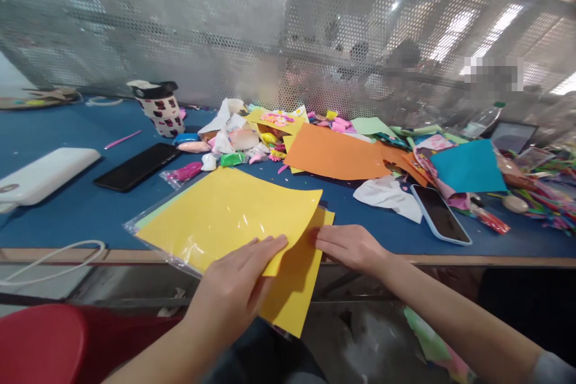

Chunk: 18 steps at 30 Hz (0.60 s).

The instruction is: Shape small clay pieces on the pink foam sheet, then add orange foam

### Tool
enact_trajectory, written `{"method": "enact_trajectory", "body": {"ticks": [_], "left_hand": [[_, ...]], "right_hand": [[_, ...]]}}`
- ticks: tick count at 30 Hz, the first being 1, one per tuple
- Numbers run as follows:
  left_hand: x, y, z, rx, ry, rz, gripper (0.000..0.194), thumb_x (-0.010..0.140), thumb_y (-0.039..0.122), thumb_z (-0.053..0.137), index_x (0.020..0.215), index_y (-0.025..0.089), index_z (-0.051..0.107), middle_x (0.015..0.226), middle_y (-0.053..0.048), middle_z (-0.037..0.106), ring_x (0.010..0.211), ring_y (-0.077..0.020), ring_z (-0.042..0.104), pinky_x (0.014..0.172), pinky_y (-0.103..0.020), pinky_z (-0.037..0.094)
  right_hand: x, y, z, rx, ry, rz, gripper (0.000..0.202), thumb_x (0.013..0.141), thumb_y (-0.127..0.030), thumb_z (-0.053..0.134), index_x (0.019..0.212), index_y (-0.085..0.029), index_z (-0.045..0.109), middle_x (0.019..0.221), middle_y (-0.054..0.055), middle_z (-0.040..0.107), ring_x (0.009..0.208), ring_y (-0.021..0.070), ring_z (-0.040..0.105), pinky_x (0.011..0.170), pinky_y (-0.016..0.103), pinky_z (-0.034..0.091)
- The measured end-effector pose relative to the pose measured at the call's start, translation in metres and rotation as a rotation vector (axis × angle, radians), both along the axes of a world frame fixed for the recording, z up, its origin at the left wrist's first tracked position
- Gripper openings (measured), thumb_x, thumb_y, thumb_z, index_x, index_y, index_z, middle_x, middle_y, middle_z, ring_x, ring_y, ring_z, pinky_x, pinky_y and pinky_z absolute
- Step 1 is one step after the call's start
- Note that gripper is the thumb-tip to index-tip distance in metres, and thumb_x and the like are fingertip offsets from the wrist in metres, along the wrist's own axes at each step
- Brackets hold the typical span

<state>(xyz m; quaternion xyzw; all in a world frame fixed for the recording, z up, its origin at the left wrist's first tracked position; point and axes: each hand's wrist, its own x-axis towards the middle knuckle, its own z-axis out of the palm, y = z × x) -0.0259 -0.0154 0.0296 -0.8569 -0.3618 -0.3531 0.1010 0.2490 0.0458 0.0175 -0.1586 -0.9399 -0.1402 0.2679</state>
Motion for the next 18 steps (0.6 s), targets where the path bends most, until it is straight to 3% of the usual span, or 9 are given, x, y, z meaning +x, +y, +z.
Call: {"method": "enact_trajectory", "body": {"ticks": [5,9,13,16,18], "left_hand": [[-0.010,-0.005,-0.007,-0.043,-0.012,-0.132,0.044,0.088,0.007,0.043,0.131,0.013,0.052,0.127,-0.007,0.067,0.126,-0.0173,0.057,0.114,-0.037,0.041],[-0.007,-0.012,-0.021,-0.029,0.043,-0.186,0.043,0.089,0.006,0.043,0.129,0.014,0.056,0.128,-0.005,0.067,0.129,-0.0211,0.054,0.122,-0.050,0.023],[-0.008,-0.015,-0.023,-0.005,0.061,-0.176,0.039,0.093,0.011,0.043,0.128,0.016,0.058,0.127,-0.004,0.067,0.129,-0.0221,0.054,0.123,-0.053,0.016],[-0.017,-0.016,-0.021,-0.003,0.205,-0.206,0.037,0.099,0.032,0.047,0.132,0.018,0.057,0.134,-0.004,0.063,0.134,-0.0243,0.049,0.124,-0.054,0.008],[-0.025,-0.016,-0.024,-0.002,0.357,-0.280,0.056,0.094,0.058,0.047,0.137,0.023,0.054,0.141,-0.004,0.057,0.136,-0.0267,0.045,0.123,-0.056,0.005]], "right_hand": [[-0.016,0.004,-0.003,0.018,-0.039,0.011,0.025,0.099,-0.016,0.045,0.096,-0.015,0.070,0.086,0.006,0.077,0.083,0.0160,0.072,0.073,0.027,0.059],[-0.034,0.013,-0.014,0.098,-0.070,0.005,0.031,0.093,-0.012,0.049,0.067,-0.017,0.065,0.060,0.004,0.067,0.055,0.0150,0.061,0.048,0.026,0.046],[-0.042,0.016,-0.015,0.095,-0.114,-0.010,0.025,0.087,-0.008,0.054,0.066,-0.016,0.063,0.059,0.004,0.066,0.055,0.0149,0.060,0.051,0.026,0.045],[-0.031,0.012,-0.006,0.006,-0.134,0.025,0.019,0.092,-0.020,0.054,0.078,-0.016,0.067,0.072,0.006,0.072,0.066,0.0161,0.065,0.059,0.027,0.051],[-0.014,0.008,0.002,-0.040,-0.115,0.049,0.019,0.094,-0.027,0.053,0.093,-0.016,0.068,0.087,0.008,0.075,0.079,0.0175,0.069,0.070,0.030,0.055]]}}
